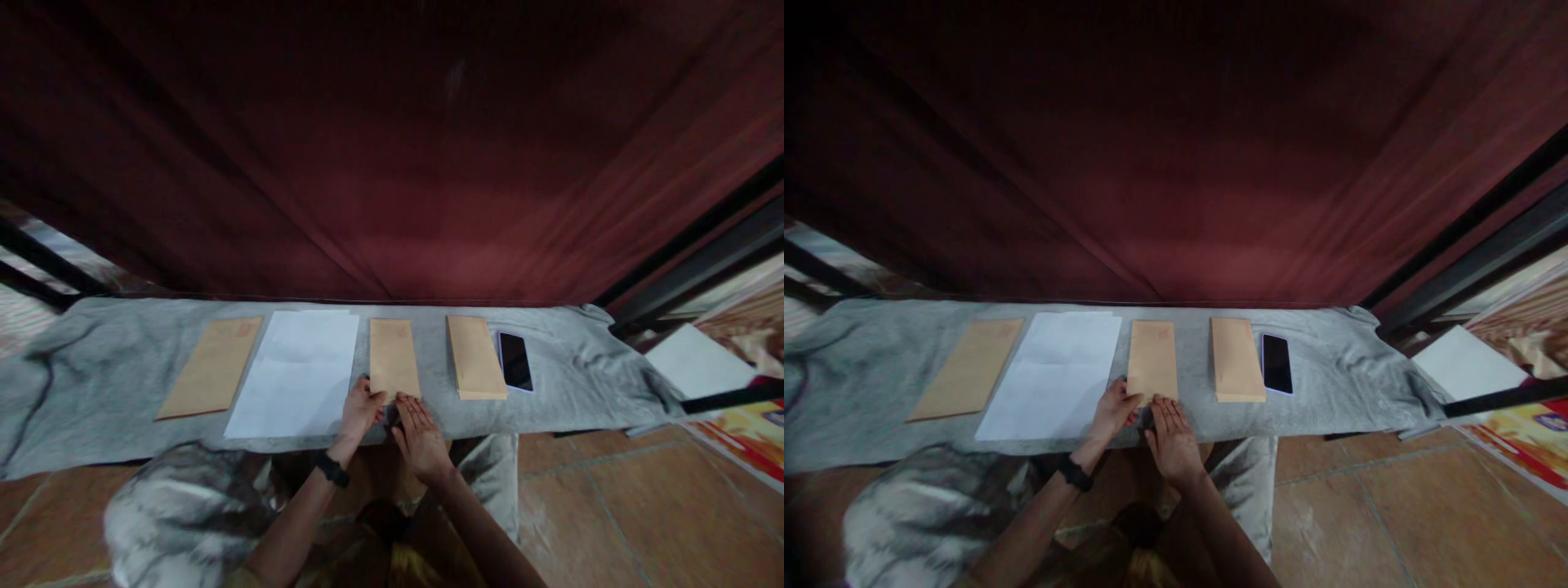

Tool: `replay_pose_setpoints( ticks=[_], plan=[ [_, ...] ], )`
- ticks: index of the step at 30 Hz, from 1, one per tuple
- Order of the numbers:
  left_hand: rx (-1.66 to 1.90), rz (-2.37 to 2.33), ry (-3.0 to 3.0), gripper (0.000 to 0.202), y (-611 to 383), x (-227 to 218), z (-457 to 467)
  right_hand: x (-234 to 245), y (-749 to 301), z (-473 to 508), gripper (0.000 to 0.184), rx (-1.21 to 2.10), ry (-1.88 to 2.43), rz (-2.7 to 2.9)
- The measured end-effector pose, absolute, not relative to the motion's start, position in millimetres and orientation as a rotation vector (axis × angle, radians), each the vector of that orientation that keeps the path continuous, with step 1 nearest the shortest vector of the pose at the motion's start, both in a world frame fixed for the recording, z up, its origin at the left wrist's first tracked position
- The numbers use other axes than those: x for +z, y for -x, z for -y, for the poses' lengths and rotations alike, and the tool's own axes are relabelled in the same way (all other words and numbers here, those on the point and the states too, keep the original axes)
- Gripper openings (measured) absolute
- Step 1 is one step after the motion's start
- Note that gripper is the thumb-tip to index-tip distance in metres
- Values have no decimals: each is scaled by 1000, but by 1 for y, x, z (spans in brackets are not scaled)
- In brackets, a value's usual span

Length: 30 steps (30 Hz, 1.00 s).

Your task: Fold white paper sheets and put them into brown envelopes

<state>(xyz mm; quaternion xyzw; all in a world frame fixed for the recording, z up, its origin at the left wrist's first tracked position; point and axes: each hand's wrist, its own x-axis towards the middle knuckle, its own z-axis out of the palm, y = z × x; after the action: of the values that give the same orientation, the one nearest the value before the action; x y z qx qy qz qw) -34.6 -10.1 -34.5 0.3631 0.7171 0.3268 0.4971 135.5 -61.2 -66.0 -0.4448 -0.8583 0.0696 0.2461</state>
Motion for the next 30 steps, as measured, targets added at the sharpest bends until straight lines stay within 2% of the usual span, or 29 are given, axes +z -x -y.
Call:
replay_pose_setpoints(
  ticks=[5, 9, 12, 15, 19, 23, 30],
  plan=[
    [643, -1888, -1038, 19, 34, -27, 11, -69, -148, 60, 55, 165, 1216, 2327],
    [423, -2188, -1434, 31, 33, -19, 23, -70, -148, 59, 54, 177, 1206, 2288],
    [340, -2329, -1821, 29, 30, -18, 36, -70, -146, 59, 54, 199, 1194, 2258],
    [366, -2172, -2216, 25, 25, -24, 48, -70, -145, 58, 53, 225, 1207, 2235],
    [449, -1718, -2483, 44, 19, -45, 60, -69, -145, 59, 52, 251, 1227, 2226],
    [444, -1680, -2483, 50, 23, -61, 70, -67, -144, 59, 49, 255, 1249, 2232],
    [430, -1724, -2536, 51, 34, -61, 78, -67, -148, 60, 46, 247, 1271, 2226]
  ],
)
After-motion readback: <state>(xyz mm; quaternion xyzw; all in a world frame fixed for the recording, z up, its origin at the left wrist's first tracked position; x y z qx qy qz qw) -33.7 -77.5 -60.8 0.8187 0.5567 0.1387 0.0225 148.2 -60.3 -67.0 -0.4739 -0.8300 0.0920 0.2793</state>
